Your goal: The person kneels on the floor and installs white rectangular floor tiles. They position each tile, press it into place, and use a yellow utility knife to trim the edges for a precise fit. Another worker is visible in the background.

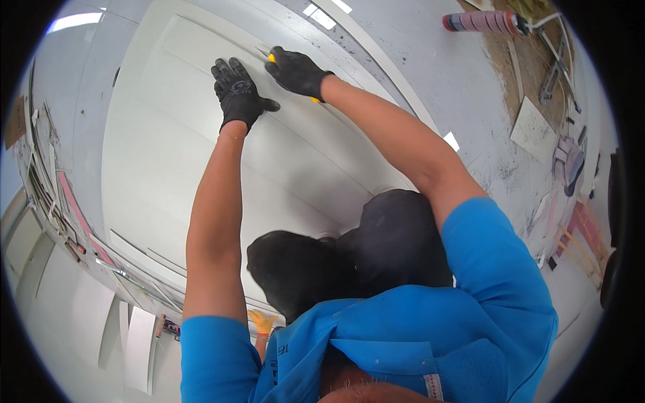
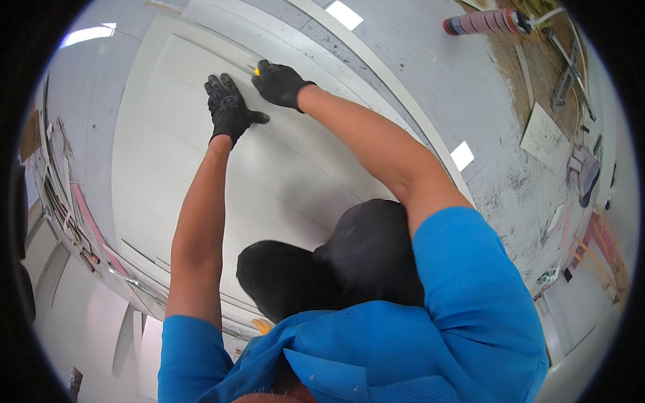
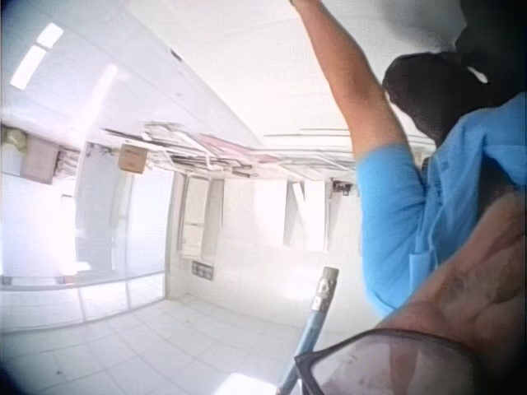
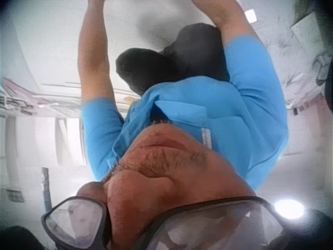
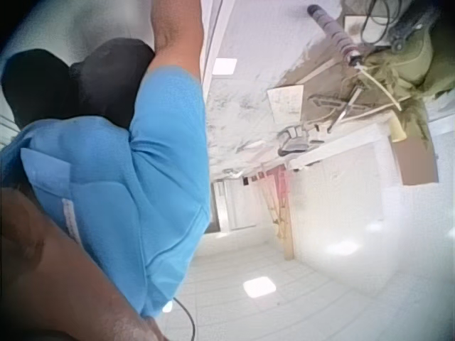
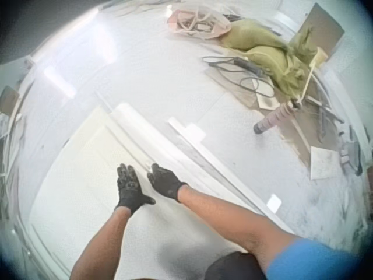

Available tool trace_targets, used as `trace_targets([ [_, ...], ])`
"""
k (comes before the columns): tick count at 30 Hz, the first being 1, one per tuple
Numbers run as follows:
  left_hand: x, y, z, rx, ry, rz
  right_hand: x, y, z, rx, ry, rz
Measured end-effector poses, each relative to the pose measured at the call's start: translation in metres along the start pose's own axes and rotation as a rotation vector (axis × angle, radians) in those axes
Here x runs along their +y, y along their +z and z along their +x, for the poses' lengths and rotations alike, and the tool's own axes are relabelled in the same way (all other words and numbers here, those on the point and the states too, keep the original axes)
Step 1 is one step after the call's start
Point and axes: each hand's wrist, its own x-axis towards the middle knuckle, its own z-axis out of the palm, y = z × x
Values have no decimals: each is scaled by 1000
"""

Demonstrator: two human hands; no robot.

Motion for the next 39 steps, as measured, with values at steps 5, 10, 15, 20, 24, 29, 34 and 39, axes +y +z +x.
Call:
trace_targets([
  [5, -1, -8, -6, -31, -41, 15, -18, -3, 41, -138, -86, -105],
  [10, -1, -11, -6, -20, -43, -31, -33, -11, 45, -251, -83, -186],
  [15, 3, -9, -5, -4, -24, -34, -33, -5, 48, -279, -31, -218],
  [20, -1, -7, -8, 3, -24, -12, -47, -10, 31, -298, 103, -184],
  [24, 5, -12, -5, -41, -38, 32, -37, -16, 16, -354, 117, -201],
  [29, -1, -6, -2, -31, -41, 62, -30, -17, 0, -360, 115, -193],
  [34, 2, -5, -1, -20, -33, 72, -18, -18, -19, -386, 143, -192],
  [39, 0, -2, 0, -16, -44, 81, -10, -25, -43, -413, 157, -162],
])
